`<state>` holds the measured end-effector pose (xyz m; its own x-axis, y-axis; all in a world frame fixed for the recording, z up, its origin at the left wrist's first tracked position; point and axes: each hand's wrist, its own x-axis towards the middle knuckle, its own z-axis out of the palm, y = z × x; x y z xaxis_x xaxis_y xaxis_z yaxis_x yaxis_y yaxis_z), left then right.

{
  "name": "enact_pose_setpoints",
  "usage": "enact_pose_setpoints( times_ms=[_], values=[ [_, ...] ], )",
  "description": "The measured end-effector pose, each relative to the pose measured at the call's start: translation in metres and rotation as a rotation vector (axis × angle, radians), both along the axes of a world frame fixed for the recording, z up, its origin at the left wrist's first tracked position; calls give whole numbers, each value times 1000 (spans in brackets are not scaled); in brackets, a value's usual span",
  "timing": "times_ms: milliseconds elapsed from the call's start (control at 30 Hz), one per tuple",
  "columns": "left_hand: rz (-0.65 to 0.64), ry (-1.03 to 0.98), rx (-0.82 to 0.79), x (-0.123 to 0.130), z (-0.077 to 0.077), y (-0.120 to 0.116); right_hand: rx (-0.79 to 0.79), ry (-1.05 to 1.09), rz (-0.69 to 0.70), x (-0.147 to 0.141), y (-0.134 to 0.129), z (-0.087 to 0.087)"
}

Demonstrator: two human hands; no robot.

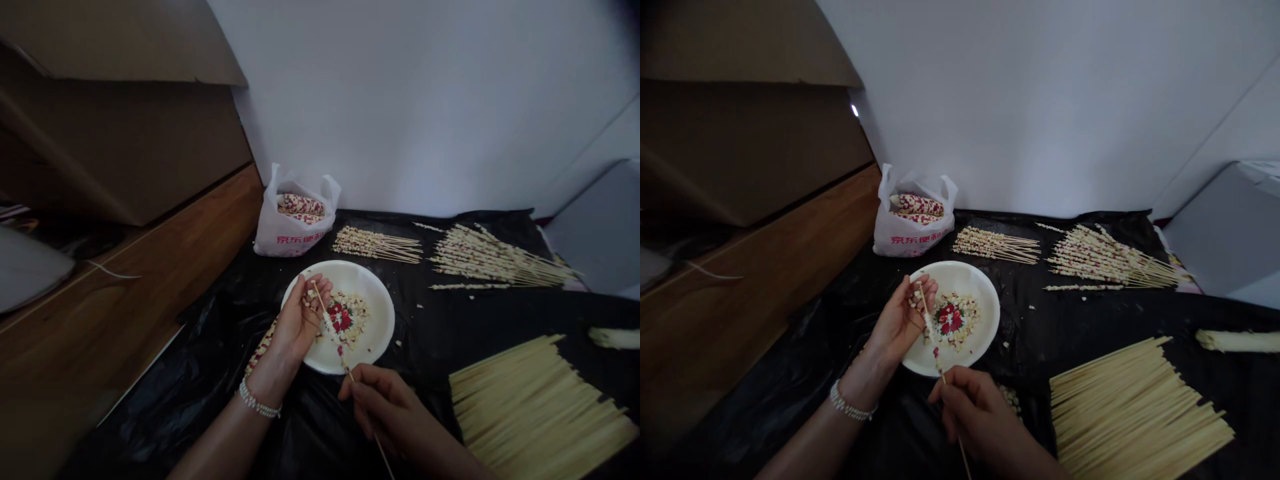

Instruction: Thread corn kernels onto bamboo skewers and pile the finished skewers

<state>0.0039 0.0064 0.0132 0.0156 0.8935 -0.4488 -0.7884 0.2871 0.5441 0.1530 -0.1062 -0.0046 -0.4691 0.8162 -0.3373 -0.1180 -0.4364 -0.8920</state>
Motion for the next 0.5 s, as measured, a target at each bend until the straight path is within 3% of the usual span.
enact_pose_setpoints(
  times_ms=[200,500],
  values=[
    [30,48,-18,1,-2,1,43,-54,-2,0,0,3],
    [-41,47,-37,4,-1,-1,117,-92,-31,-1,1,0]
  ],
)
